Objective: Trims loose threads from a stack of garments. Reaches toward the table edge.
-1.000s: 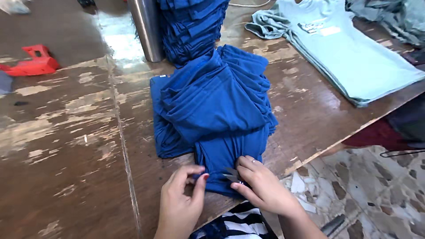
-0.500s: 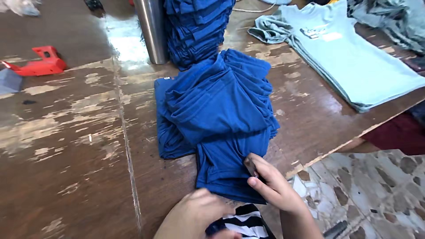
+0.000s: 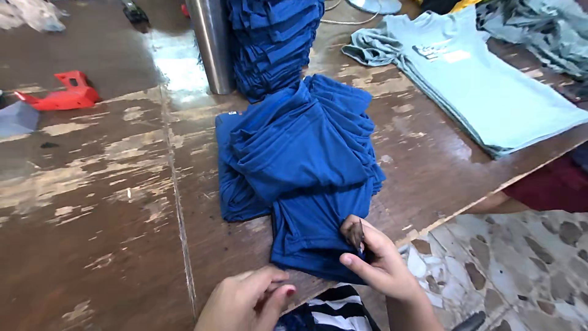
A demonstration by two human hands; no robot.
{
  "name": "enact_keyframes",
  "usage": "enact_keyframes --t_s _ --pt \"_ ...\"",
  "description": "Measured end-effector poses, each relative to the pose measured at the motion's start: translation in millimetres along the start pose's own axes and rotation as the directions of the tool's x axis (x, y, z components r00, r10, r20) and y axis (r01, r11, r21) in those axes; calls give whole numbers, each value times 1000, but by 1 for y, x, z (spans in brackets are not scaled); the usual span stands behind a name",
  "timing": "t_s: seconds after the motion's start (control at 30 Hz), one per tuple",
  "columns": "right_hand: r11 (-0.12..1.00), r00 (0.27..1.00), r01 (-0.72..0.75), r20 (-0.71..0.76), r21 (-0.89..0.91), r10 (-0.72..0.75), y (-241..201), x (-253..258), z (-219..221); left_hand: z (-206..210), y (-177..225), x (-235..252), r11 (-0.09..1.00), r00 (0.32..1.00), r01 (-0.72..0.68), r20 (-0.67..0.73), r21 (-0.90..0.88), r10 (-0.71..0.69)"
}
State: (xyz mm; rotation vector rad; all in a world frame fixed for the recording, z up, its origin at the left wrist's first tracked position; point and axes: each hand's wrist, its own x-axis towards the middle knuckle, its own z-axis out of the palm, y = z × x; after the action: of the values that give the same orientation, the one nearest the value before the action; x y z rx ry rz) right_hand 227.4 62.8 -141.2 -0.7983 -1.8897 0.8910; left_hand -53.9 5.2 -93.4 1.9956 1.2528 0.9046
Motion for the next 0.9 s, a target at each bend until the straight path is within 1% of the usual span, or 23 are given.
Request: enact_keyframes --t_s 0.1,0.13,0.17,0.23,0.27,0.37,0.43,0.5,0.53,0.57,0.67,0.73,0.77,0.83,0.9 --pt "1000 999 14 -29 20 -14 -6 2 3 31 3 22 992 981 40 -191 119 -17" --pt "1000 999 14 -37 11 -14 -8 3 4 43 1 31 983 973 72 -230 167 -33" --pt "1000 999 16 -48 2 -16 -10 3 5 52 -1 39 973 968 114 -243 201 -63" --pt "1000 997 16 -73 -20 -18 -10 2 7 55 -1 45 956 962 196 -231 217 -145" --pt "1000 997 13 -82 -24 -15 -9 1 7 52 -1 42 956 963 201 -223 213 -153" --pt "1000 998 -10 -56 -10 9 -3 -3 3 27 6 18 970 978 176 -146 168 -152" --pt "1000 999 -19 -31 9 19 4 -5 4 6 14 1 976 987 161 -11 147 -161" --pt "1000 1000 -24 -18 19 24 7 -4 7 -9 21 -7 975 979 125 134 185 -151" --pt "999 1000 -23 -18 25 24 6 -3 8 -10 25 -7 970 975 116 163 212 -152" --pt "999 1000 -19 -20 31 20 5 -2 10 -6 27 -4 966 980 104 142 236 -140" --pt "999 1000 0 -30 44 2 -2 2 14 31 20 23 933 997 57 -66 356 -36" --pt "1000 999 10 -45 27 -9 -8 3 20 54 11 44 880 990 92 -140 466 -30" --pt "1000 998 20 -60 -4 -20 -10 3 24 60 8 52 865 985 117 -170 488 -38" --pt "988 993 58 -94 -146 -72 -10 3 26 61 2 61 859 968 153 -249 488 -31" --pt "941 984 46 -149 -336 -101 -6 2 16 50 -1 60 902 954 164 -295 400 -43"
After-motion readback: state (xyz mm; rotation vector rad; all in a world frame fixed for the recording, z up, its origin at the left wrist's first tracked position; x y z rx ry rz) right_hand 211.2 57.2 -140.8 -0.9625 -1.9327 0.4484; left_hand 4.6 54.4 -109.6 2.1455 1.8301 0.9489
